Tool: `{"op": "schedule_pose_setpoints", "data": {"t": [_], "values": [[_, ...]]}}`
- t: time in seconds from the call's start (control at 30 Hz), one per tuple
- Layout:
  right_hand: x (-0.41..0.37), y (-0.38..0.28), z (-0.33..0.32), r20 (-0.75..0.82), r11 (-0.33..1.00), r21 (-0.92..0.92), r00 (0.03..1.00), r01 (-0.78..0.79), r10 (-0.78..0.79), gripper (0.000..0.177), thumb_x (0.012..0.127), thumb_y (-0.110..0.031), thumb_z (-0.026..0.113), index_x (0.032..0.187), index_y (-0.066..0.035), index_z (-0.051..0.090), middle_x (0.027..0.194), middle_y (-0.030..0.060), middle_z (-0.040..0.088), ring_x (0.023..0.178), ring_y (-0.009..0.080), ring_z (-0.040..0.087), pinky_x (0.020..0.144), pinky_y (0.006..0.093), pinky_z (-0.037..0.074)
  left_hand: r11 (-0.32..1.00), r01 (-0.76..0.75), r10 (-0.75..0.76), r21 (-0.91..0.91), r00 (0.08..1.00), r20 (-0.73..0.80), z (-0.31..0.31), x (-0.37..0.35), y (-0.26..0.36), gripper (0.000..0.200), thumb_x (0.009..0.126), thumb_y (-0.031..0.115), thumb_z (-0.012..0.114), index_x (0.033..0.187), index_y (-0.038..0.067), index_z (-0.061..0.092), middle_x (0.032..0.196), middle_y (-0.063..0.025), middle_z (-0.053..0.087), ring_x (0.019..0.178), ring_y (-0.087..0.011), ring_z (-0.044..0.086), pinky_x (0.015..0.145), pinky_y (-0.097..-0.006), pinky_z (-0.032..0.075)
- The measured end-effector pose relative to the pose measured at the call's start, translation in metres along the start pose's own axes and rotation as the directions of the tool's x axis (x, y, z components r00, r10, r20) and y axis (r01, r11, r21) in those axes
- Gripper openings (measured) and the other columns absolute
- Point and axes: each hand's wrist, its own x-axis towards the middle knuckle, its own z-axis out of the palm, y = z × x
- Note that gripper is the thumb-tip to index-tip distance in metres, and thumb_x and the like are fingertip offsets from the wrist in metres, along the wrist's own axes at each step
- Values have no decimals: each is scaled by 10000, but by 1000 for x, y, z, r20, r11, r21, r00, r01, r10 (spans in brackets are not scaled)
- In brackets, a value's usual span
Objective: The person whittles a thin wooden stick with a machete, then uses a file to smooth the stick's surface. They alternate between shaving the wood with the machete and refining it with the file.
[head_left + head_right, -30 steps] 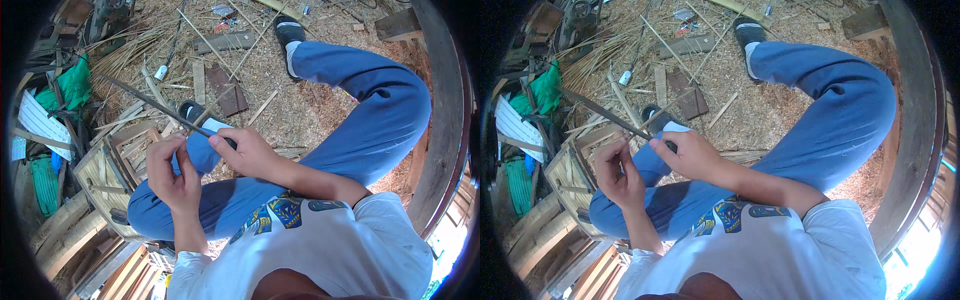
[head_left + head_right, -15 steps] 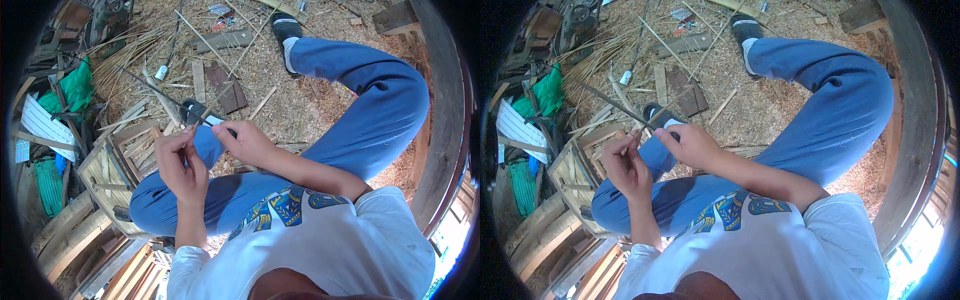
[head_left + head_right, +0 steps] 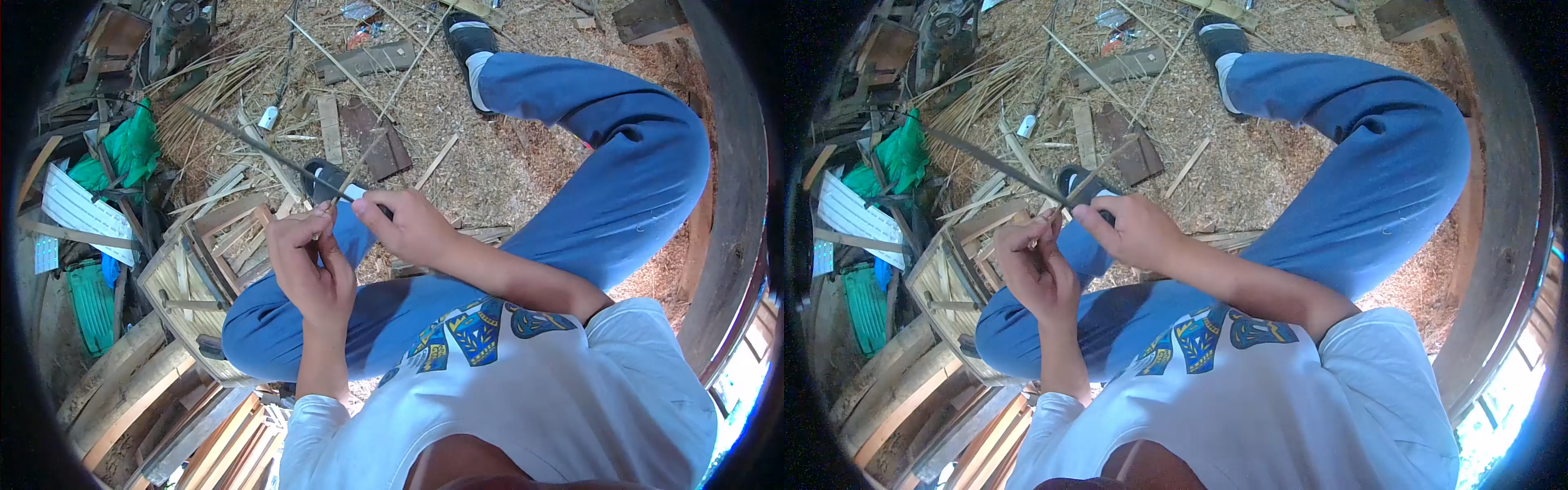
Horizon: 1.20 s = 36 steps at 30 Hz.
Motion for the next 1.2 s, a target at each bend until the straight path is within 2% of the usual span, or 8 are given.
{"op": "schedule_pose_setpoints", "data": {"t": [0.07, 0.17, 0.2, 0.3, 0.33, 0.4, 0.6, 1.2], "values": [[8, 25, 9, -33, 998, 43, 999, -39, 41, 458, 1070, -369, 519, 890, 29, 656, 676, 159, 604, 609, 194, 536, 615, 407, 463, 999, 30, -30, 28, 999, 10, -5, -1, -1, 226, 864, -207, 578, 1009, -35, 566, 953, -163, 584, 878, -261, 619, 750, -336, 570], [7, 16, 2, -16, 997, 32, 997, -77, 77, 505, 1035, -458, 535, 924, -2, 722, 772, 251, 677, 733, 448, 663, 672, 500, 503, 1000, 12, -12, 29, 1000, 0, -2, 3, 0, 213, 868, -203, 580, 996, -34, 562, 950, -161, 586, 871, -260, 612, 749, -339, 570], [4, 5, 0, 7, 999, 54, 1000, -9, 9, 465, 1061, -391, 530, 877, 19, 651, 667, 162, 590, 593, 223, 540, 604, 408, 463, 1000, 9, -8, 24, 1000, -5, 0, 4, -1, 207, 871, -200, 582, 992, -33, 561, 948, -160, 586, 869, -260, 610, 749, -339, 570], [2, 3, 2, 18, 999, -38, 1000, 16, -16, 478, 1065, -402, 519, 879, 17, 654, 655, 144, 589, 607, 208, 585, 605, 410, 467, 994, 0, 0, 112, 1000, -1, -4, 2, -4, 202, 883, -195, 581, 996, -29, 554, 965, -150, 573, 866, -247, 604, 758, -326, 579], [7, 16, 8, -25, 998, 11, 998, -59, 59, 556, 1034, -503, 508, 906, -9, 731, 773, 247, 684, 748, 446, 670, 687, 513, 503, 996, 44, -45, 75, 999, 13, -8, 0, -7, 192, 916, -185, 531, 1024, -27, 532, 1008, -137, 544, 920, -231, 613, 822, -338, 591], [9, 19, 6, 19, 991, 21, 991, -132, 132, 568, 1033, -511, 500, 909, -9, 733, 772, 252, 683, 760, 450, 675, 697, 515, 507, 993, 116, -116, -5, 992, 40, -14, 1, -15, 185, 980, -166, 432, 1081, -21, 487, 1096, -110, 486, 1027, -198, 631, 951, -362, 614], [5, -1, 2, 68, 999, 37, 998, 1, -3, 579, 1042, -500, 500, 899, 20, 712, 717, 246, 656, 698, 446, 647, 674, 503, 498, 996, 83, -84, -36, 996, -27, -5, 4, -10, 166, 933, -172, 541, 1031, -39, 544, 1018, -137, 519, 902, -214, 605, 780, -295, 613], [9, 19, 1, 82, 990, 15, 987, -141, 139, 614, 1038, -523, 499, 963, 37, 742, 753, 265, 678, 722, 419, 676, 692, 482, 520, 994, 98, -100, 39, 993, 57, -8, 6, -7, 127, 999, -118, 461, 1066, -17, 501, 1092, -110, 497, 1025, -181, 610, 933, -341, 606]]}}
